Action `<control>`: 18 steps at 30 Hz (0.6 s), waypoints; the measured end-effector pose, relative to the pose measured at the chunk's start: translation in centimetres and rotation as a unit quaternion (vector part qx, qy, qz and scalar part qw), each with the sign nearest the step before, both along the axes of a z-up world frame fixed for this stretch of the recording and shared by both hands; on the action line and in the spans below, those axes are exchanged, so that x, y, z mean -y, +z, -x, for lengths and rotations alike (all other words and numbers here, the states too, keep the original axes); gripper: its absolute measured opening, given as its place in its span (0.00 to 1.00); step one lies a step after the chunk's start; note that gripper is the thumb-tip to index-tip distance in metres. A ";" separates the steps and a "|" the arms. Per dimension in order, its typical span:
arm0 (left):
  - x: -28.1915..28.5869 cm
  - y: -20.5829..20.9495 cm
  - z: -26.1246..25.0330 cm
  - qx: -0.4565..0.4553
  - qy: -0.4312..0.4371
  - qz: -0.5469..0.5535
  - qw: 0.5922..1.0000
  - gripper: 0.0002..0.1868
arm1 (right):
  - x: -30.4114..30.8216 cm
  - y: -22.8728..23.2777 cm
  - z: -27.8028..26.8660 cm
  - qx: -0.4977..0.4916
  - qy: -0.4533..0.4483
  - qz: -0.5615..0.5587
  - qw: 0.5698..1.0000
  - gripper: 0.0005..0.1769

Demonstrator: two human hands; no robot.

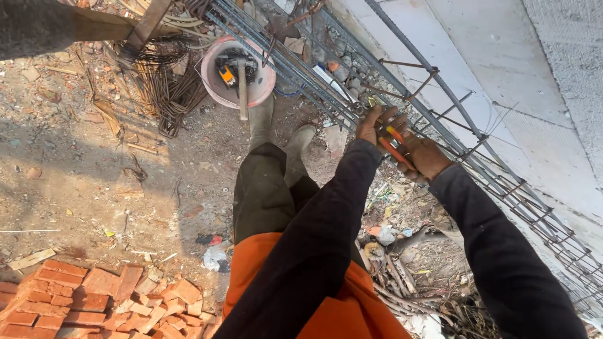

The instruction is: The person ties rebar by wrapping wire around metal bars and twisting and cutting the wire with pliers.

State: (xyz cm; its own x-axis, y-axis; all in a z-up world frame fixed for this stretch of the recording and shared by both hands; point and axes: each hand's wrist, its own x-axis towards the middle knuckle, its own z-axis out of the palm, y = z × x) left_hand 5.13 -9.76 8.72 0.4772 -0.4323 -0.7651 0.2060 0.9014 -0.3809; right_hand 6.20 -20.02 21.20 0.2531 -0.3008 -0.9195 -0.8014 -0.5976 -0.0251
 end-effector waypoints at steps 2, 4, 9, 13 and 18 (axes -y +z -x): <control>1.9 -2.1 0.4 0.003 -0.003 0.031 1.000 0.20 | -0.6 0.5 -0.8 0.006 0.038 0.009 0.999 0.36; 5.1 -5.9 1.6 0.000 -0.010 0.060 0.998 0.21 | -1.4 0.8 0.0 0.006 0.071 0.016 0.997 0.35; 12.2 -12.5 1.0 -0.117 -0.099 -0.160 0.975 0.15 | -5.3 3.7 0.0 0.309 0.641 0.256 0.655 0.21; 10.5 -11.5 2.7 -0.101 -0.198 -0.128 0.967 0.14 | -3.2 2.5 1.6 0.256 0.631 0.196 0.705 0.19; 6.9 -9.2 1.2 -0.091 -0.185 -0.194 0.959 0.19 | -3.1 1.1 0.3 0.061 0.406 0.090 0.907 0.26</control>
State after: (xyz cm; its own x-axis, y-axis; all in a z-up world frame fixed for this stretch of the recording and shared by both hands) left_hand 3.95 -16.65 -0.49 0.1897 -0.2125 -0.9586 0.5015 0.8603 -0.0914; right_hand 5.90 -16.94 22.32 0.5545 -0.1117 -0.8246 -0.0921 -0.9931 0.0725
